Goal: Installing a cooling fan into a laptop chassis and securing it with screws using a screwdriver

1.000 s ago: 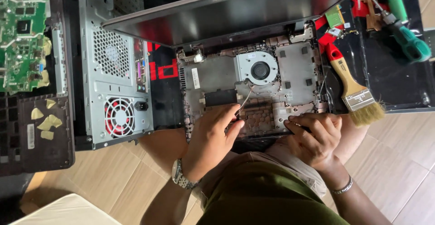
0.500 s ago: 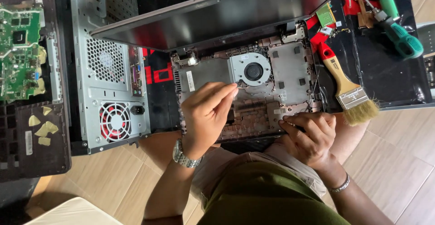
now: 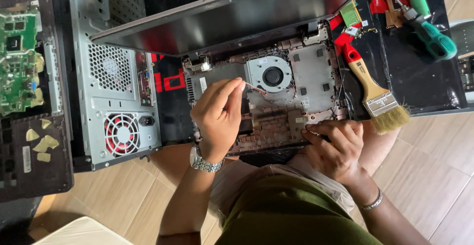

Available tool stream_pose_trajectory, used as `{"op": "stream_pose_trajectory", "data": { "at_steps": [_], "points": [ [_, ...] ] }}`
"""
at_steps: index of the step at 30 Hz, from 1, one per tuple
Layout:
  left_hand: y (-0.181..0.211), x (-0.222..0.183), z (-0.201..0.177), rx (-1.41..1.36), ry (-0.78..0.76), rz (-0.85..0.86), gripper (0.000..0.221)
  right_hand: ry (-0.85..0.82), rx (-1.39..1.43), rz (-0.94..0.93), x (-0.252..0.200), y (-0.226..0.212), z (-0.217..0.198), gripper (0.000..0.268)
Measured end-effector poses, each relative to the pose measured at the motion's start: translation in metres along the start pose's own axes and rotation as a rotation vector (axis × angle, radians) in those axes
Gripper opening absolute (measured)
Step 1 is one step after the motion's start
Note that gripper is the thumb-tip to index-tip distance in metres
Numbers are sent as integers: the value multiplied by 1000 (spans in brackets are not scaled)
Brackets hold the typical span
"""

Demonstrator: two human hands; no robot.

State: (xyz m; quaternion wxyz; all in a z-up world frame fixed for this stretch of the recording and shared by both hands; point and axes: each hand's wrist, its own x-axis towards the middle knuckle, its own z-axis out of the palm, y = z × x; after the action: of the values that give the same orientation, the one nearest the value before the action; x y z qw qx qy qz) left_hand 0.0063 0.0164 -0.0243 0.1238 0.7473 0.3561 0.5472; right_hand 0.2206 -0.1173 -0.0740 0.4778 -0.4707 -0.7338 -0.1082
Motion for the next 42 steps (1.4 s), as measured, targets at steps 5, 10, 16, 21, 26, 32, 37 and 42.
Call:
{"op": "stream_pose_trajectory", "data": {
  "at_steps": [5,10,16,21,26,32,37,42],
  "points": [
    [8,5,-2,-56,-50,-76,8,-2,13,-5,0,0,0,17],
    [5,3,0,-50,-80,-91,9,-2,9,17,0,-2,0,16],
    [4,-15,-20,151,-194,-37,11,-9,2,7,-3,1,-2,14],
    [0,-37,-41,323,-351,-107,8,-33,34,2,-4,3,-2,15],
    [-4,-41,-52,268,-346,-106,7,-61,17,-10,-8,4,-3,24],
    [-3,-24,-62,206,-248,-121,12,-80,44,16,-8,2,-6,28],
    [2,-1,-64,186,-78,-151,24,-74,25,-24,-27,5,-5,20],
    [-38,-3,-53,-81,114,-349,73,215,23,119,-90,3,-3,16]
  ]
}}
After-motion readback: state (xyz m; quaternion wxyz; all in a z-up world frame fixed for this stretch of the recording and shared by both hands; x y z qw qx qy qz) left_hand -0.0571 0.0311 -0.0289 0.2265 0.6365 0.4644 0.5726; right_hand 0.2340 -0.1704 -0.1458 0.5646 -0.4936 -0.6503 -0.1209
